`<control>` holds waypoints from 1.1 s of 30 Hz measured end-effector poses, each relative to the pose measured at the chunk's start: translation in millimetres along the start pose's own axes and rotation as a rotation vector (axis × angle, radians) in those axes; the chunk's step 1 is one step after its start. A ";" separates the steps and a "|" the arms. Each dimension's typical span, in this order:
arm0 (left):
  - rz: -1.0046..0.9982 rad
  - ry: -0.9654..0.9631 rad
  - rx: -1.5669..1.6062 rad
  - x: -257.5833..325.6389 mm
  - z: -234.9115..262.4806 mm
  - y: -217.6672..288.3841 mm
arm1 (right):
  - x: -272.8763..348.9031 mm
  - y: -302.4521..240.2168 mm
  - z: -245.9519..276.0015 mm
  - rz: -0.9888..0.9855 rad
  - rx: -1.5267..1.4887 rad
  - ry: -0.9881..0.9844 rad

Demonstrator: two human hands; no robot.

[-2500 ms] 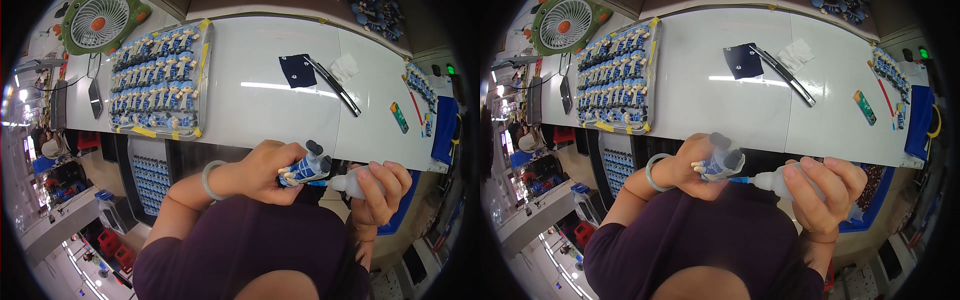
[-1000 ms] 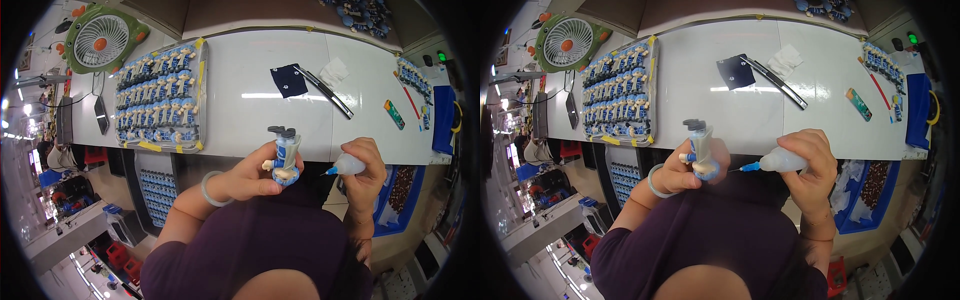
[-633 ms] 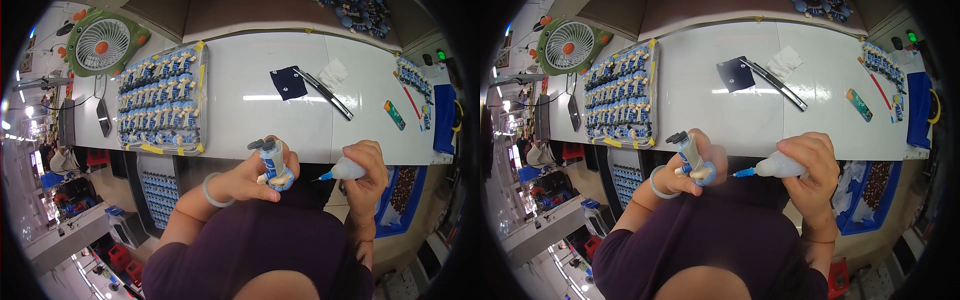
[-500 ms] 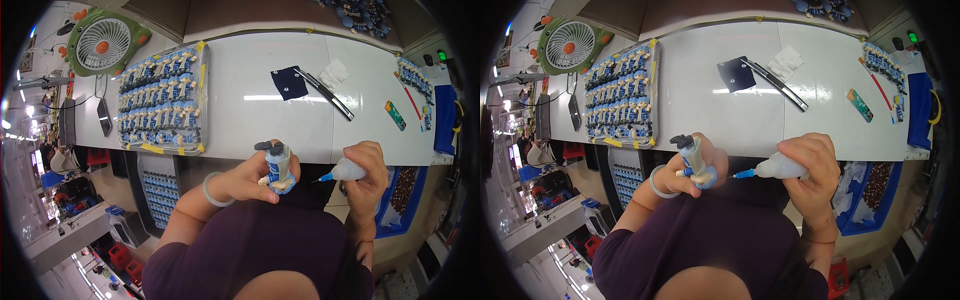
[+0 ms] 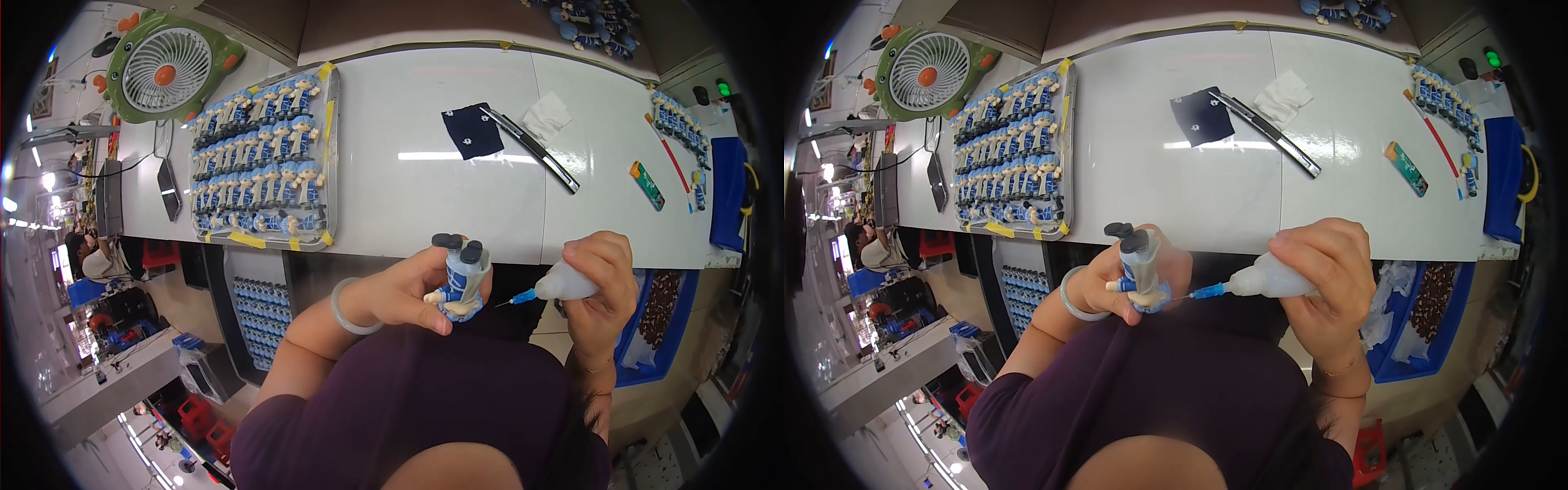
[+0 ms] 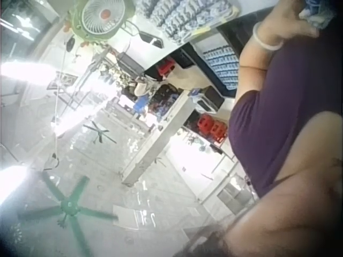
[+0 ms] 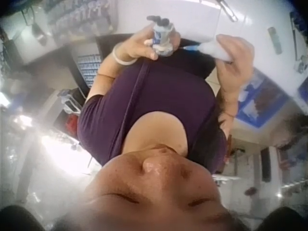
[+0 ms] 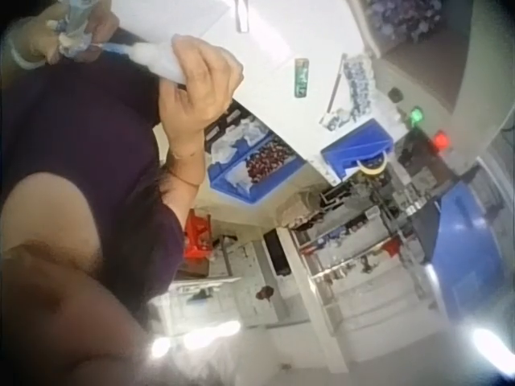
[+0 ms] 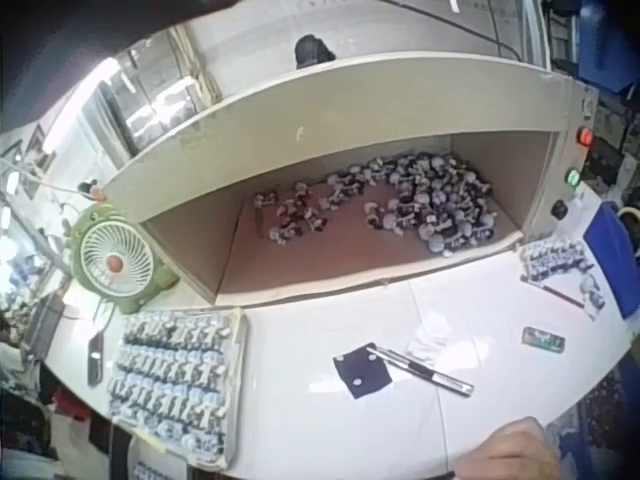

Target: The person assembles an anime figurine by applying glue from a glue bottle to its parts, then joining the parts together by hand.

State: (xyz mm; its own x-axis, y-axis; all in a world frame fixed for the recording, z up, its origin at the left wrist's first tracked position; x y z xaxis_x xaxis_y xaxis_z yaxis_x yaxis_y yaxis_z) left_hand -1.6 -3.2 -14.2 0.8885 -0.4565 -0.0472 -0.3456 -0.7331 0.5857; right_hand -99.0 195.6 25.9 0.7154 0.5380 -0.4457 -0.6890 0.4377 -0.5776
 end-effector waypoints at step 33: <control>-0.072 -0.036 -0.020 1.4 4.9 -7.3 | 3.5 -15.9 18.5 0.214 0.464 0.045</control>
Point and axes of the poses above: each hand's wrist, its own x-axis away from the middle knuckle, its own z-axis out of the back of the hand, y = z × x, the point moved 1 cm from there along -x, towards the middle knuckle, and after that the axes turned 14 degrees about x, right-handed, at the moved point
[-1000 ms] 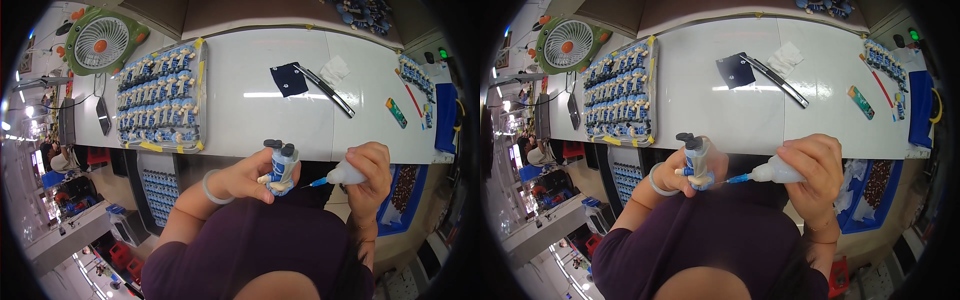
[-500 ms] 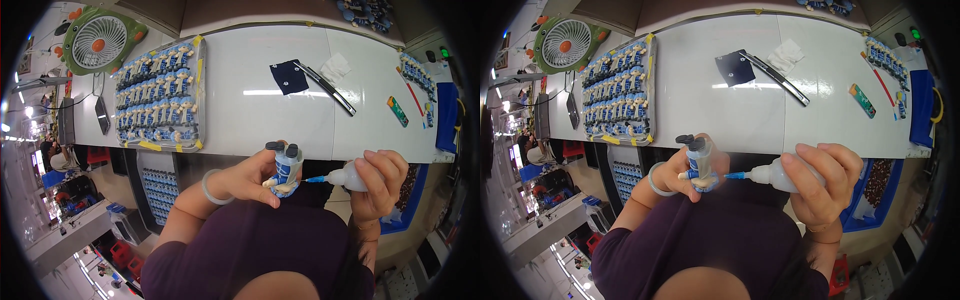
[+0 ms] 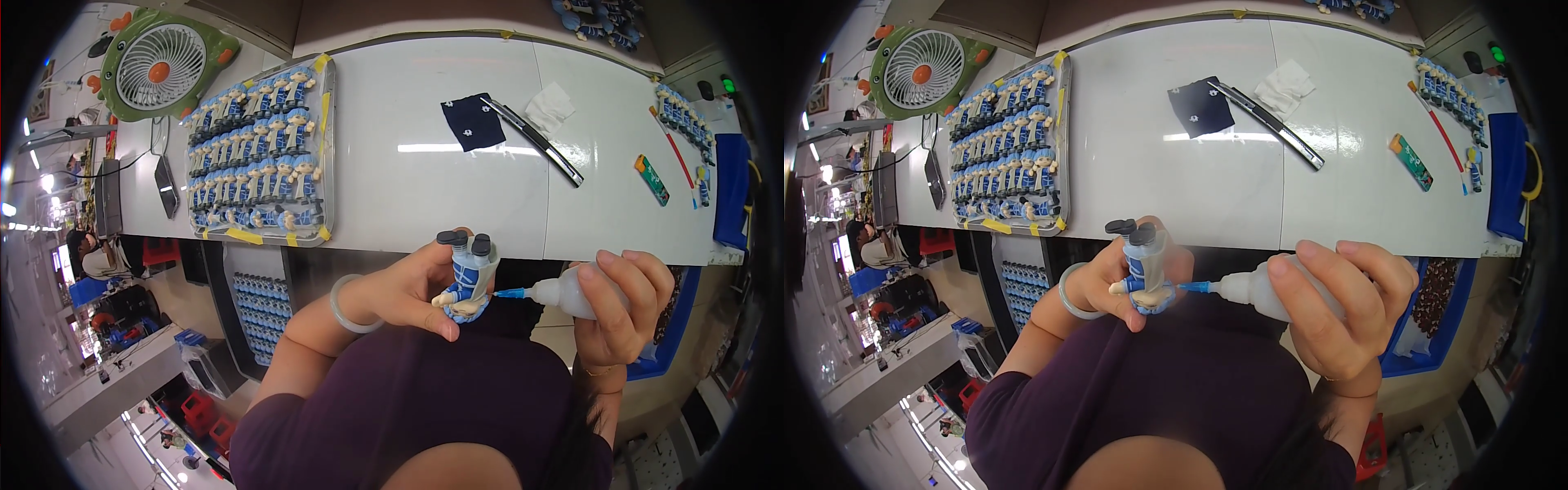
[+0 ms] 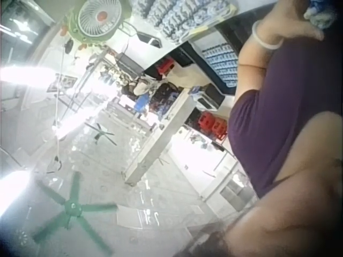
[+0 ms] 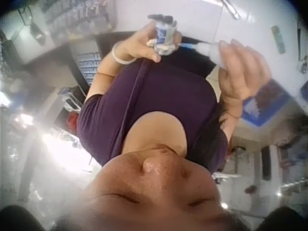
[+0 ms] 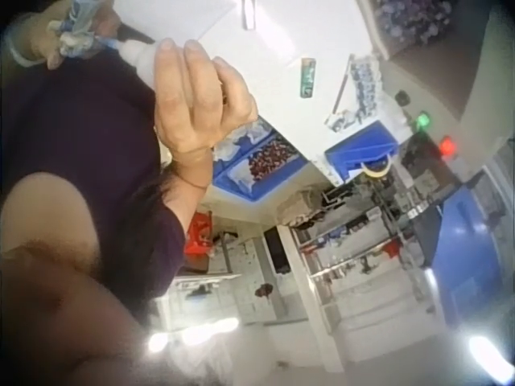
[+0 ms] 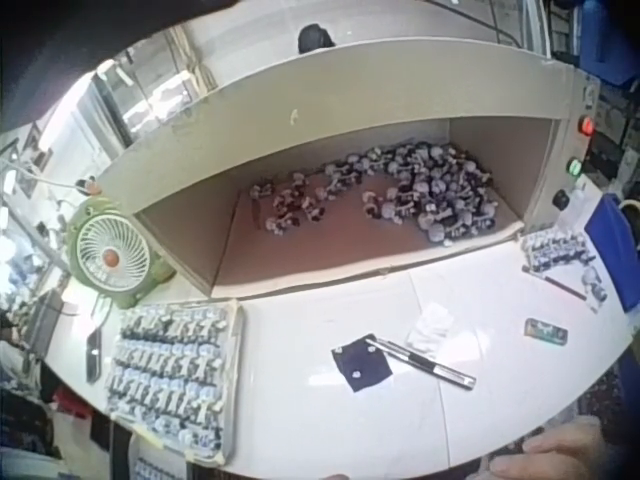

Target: The person assembles an anime figurine by applying glue from a glue bottle to its parts, then joining the parts together by hand.

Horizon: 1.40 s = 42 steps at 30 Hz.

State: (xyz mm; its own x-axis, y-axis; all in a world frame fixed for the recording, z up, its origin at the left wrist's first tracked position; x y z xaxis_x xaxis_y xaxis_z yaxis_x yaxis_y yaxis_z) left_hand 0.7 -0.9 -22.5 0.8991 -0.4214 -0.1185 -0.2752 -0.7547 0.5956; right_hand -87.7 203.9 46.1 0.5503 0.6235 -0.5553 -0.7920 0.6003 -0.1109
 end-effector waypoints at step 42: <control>-0.198 0.215 -0.407 -19.5 -10.7 15.2 | 5.7 -15.3 -59.5 -0.672 -1.636 -0.849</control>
Point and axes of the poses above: each hand's wrist, its own x-axis away from the middle knuckle, its own z-axis out of the back of the hand, y = z × x, the point moved 1 cm from there along -x, towards the middle knuckle, and after that the axes turned 14 degrees about x, right-handed, at the moved point
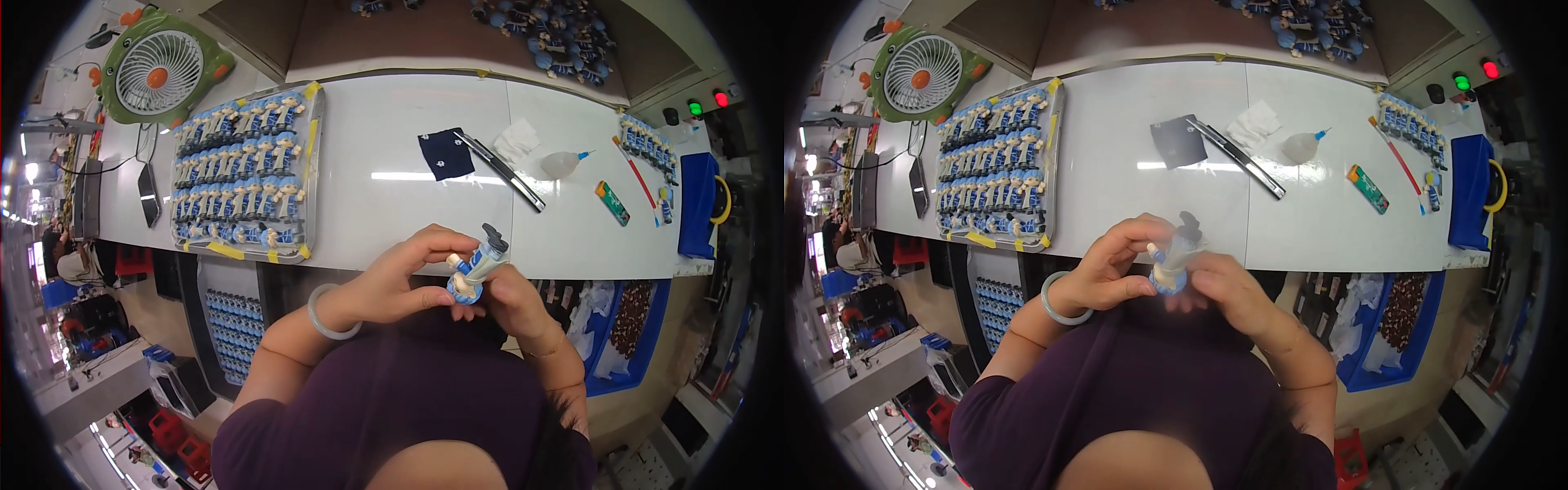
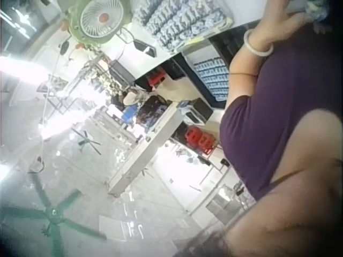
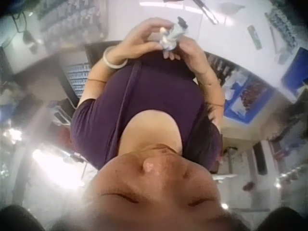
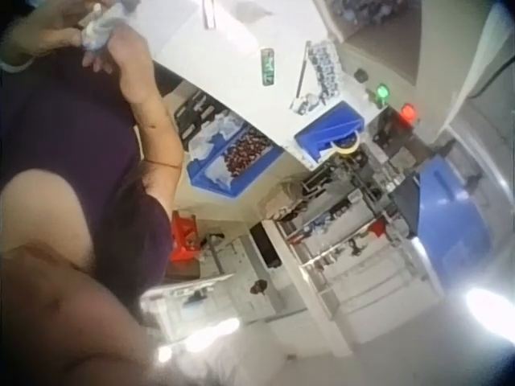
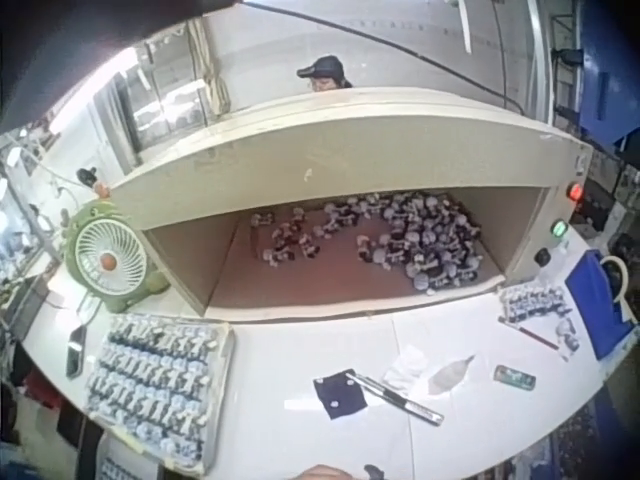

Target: The person assembles an anime figurine by applying glue from a glue bottle to its parts, then joining the parts together by hand.

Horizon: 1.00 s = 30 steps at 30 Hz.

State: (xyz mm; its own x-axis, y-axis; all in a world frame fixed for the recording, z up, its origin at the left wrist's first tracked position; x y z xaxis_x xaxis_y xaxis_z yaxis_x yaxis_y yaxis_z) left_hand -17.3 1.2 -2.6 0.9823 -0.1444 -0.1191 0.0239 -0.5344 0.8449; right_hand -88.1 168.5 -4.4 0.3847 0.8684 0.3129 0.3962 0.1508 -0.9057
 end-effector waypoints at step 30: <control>-0.031 -0.047 -0.330 -4.8 1.4 2.6 | -6.4 19.6 -16.2 -0.007 -0.446 -0.106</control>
Point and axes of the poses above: each hand's wrist, its own x-axis away from the middle knuckle, its own z-axis out of the back of the hand, y = z × x, the point moved 1 cm from there along -x, towards the middle knuckle, and after that the axes turned 14 degrees about x, right-handed, at the moved point
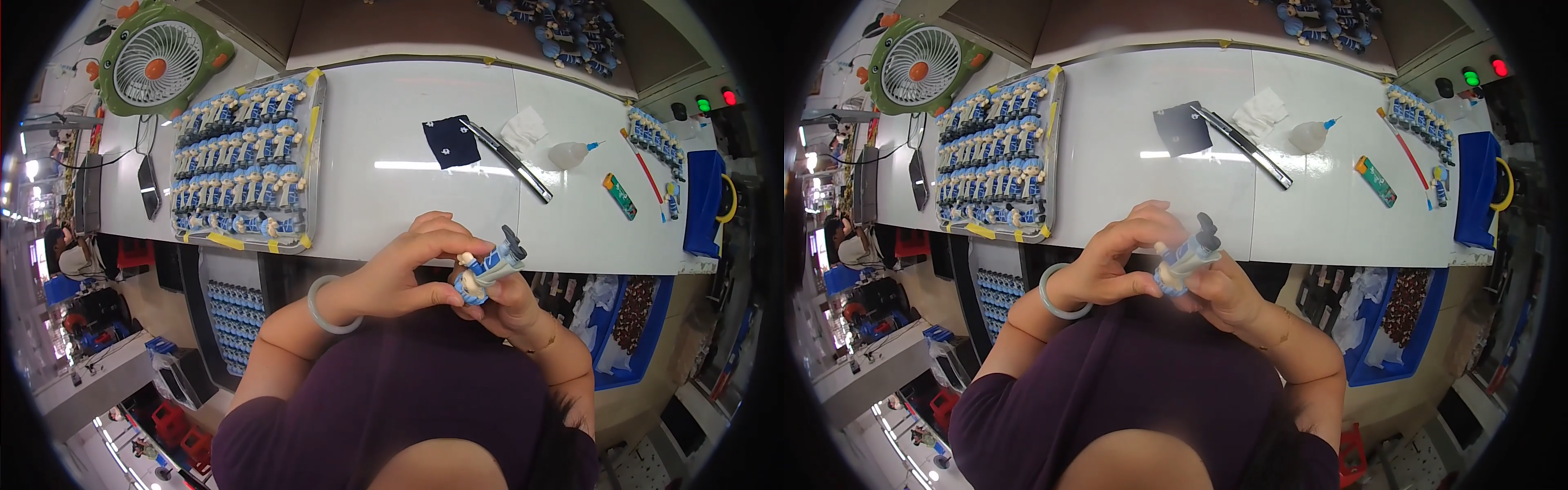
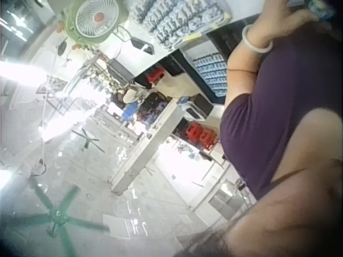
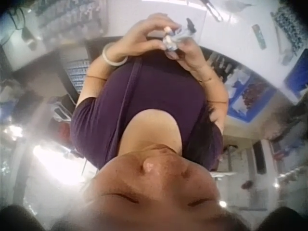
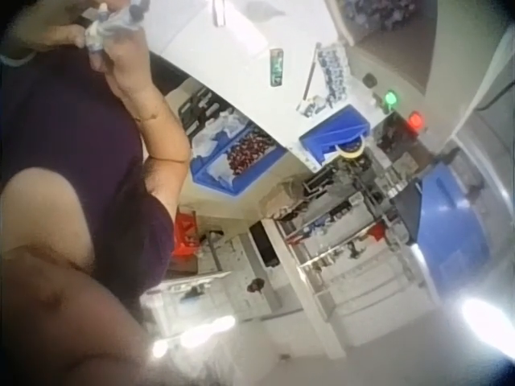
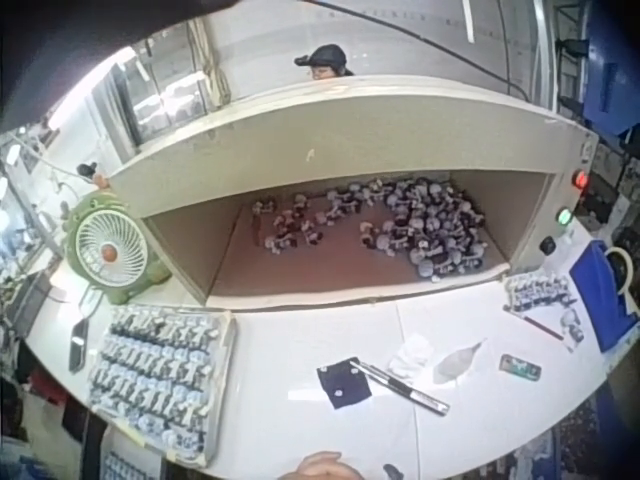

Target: The person assembles an anime figurine by applying glue from a glue bottle to its parts, then joining the parts together by hand.

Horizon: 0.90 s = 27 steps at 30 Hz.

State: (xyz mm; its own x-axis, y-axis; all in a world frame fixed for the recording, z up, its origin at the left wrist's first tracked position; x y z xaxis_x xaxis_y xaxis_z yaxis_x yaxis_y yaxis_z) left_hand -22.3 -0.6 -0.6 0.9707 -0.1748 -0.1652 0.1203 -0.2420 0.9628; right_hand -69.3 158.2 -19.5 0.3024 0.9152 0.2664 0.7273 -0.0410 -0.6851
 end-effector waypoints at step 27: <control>0.057 -0.024 0.313 -3.8 -0.1 -6.1 | -1.5 -0.6 2.7 0.041 -0.022 -0.069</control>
State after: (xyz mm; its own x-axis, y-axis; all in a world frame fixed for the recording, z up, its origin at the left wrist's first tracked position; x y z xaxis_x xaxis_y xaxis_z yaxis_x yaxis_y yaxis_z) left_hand -26.6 1.6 -5.8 0.9682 -0.2184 -0.1217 -0.0076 -0.5122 0.8588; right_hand -71.8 158.0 -21.3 0.2899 0.9379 0.1904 0.7285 -0.0872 -0.6795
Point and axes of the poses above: each hand's wrist, its own x-axis away from the middle knuckle, its own z-axis out of the back of the hand, y = z × x, the point moved 1 cm from there along -x, towards the middle knuckle, and after that the axes turned 14 degrees about x, right-handed, at the moved point
